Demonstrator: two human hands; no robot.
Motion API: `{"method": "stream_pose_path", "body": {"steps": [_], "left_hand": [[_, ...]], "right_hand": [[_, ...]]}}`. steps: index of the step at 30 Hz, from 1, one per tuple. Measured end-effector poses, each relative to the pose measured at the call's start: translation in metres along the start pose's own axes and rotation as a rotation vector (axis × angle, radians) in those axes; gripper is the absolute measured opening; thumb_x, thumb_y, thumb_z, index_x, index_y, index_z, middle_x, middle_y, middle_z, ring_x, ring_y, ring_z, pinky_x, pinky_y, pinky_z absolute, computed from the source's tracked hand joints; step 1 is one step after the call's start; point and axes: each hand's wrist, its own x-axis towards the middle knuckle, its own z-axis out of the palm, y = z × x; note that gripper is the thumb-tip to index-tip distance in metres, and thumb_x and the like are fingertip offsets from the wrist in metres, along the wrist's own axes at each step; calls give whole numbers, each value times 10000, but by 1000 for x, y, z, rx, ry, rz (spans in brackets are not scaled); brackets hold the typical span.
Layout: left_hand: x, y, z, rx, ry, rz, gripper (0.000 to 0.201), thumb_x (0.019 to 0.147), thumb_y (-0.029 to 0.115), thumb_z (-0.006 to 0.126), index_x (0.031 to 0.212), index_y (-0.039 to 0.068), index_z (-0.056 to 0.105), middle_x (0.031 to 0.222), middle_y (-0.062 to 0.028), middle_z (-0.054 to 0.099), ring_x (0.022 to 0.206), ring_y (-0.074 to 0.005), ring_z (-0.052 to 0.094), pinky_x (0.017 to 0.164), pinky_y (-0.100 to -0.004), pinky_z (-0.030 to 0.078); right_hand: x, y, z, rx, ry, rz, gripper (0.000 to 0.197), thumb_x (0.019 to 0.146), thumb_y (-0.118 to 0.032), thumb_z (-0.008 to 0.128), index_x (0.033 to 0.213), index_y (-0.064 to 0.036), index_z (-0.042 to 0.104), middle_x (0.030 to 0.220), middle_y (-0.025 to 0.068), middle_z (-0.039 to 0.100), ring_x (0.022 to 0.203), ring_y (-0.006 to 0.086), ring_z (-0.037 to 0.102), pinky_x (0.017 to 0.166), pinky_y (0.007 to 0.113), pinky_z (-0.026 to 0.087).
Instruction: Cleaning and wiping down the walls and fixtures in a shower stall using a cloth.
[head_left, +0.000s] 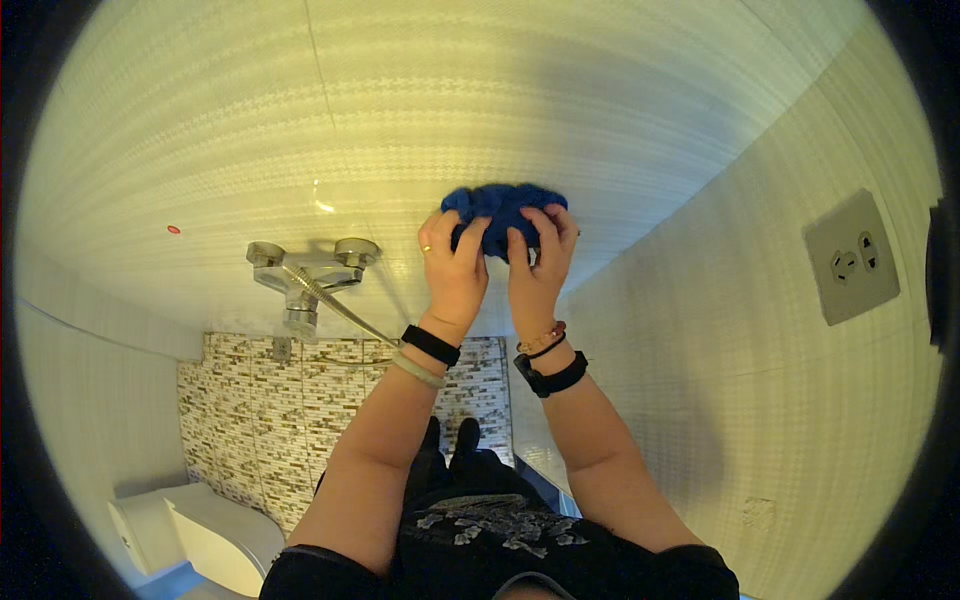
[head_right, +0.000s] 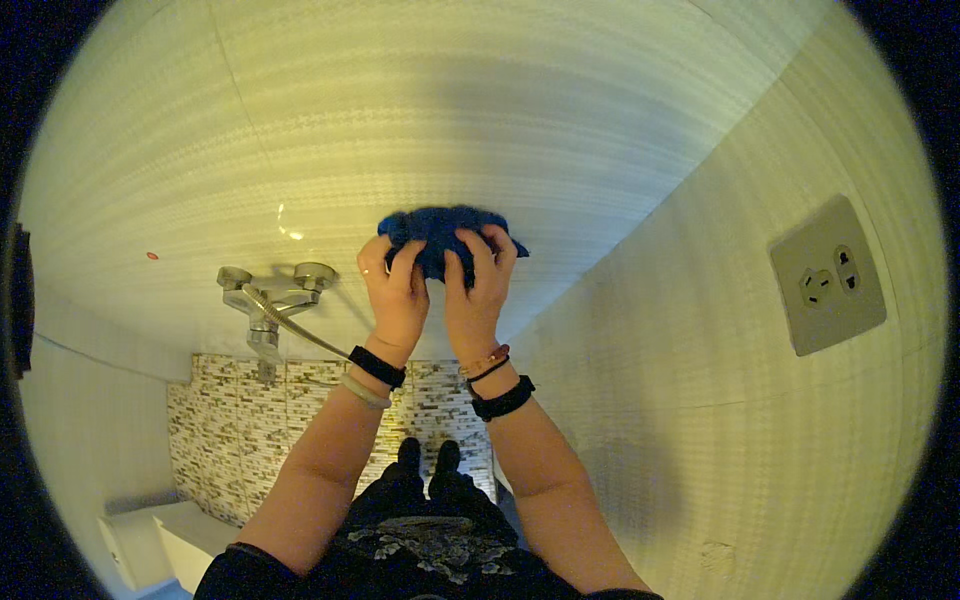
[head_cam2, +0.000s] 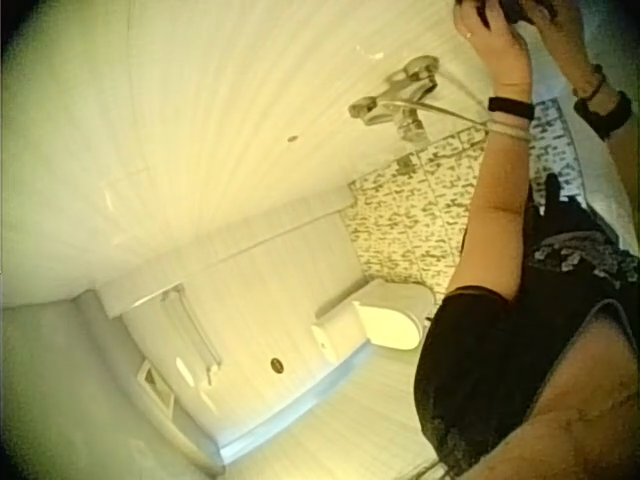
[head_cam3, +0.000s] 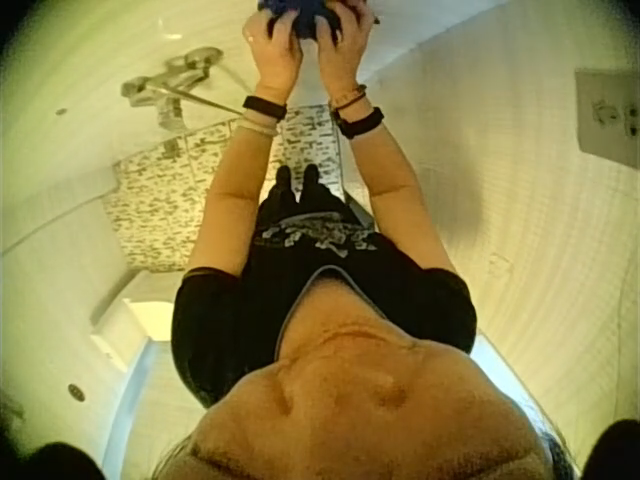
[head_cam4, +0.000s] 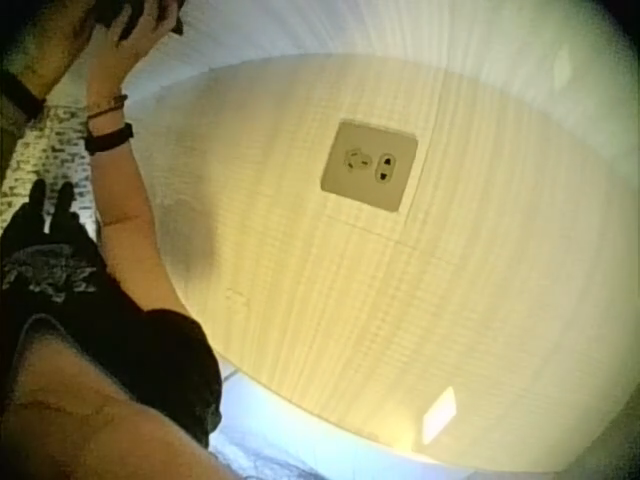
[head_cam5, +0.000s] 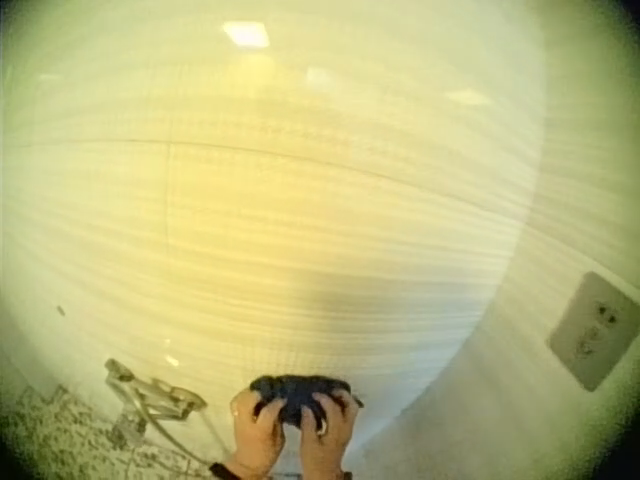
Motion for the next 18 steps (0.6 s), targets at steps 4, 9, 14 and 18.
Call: {"method": "stream_pose_path", "body": {"steps": [4,9,14,18], "left_hand": [[-47,-34,8,25,-121,-56,373,672,-96,609,1008,66,606,1096,-186,479,1054,-402,452,910,-479,404],[-80,-62,10,36,-227,-129,361,644,-107,585,964,60,584,1070,-186,512,1030,-395,459,880,-473,392],[-78,-62,-2,108,-263,-136,319,655,-42,599,953,71,622,1041,-128,539,1061,-331,493,868,-452,378],[-46,-45,-24,154,-197,-194,329,662,-33,587,965,89,629,1054,-115,541,1077,-308,488,889,-434,335]], "right_hand": [[-39,40,20,-106,-84,33,221,803,-19,641,1020,-25,600,1175,180,469,1067,343,500,909,390,431],[-77,73,39,-116,-150,174,219,775,-43,692,966,-21,588,1147,176,478,1056,336,500,909,376,427],[-82,71,43,-230,-159,191,236,770,-67,704,978,-29,602,1103,175,518,1026,342,531,877,384,448],[-58,30,39,-152,-227,168,239,811,-109,676,1035,-50,616,1147,189,523,1090,365,518,904,388,450]]}}
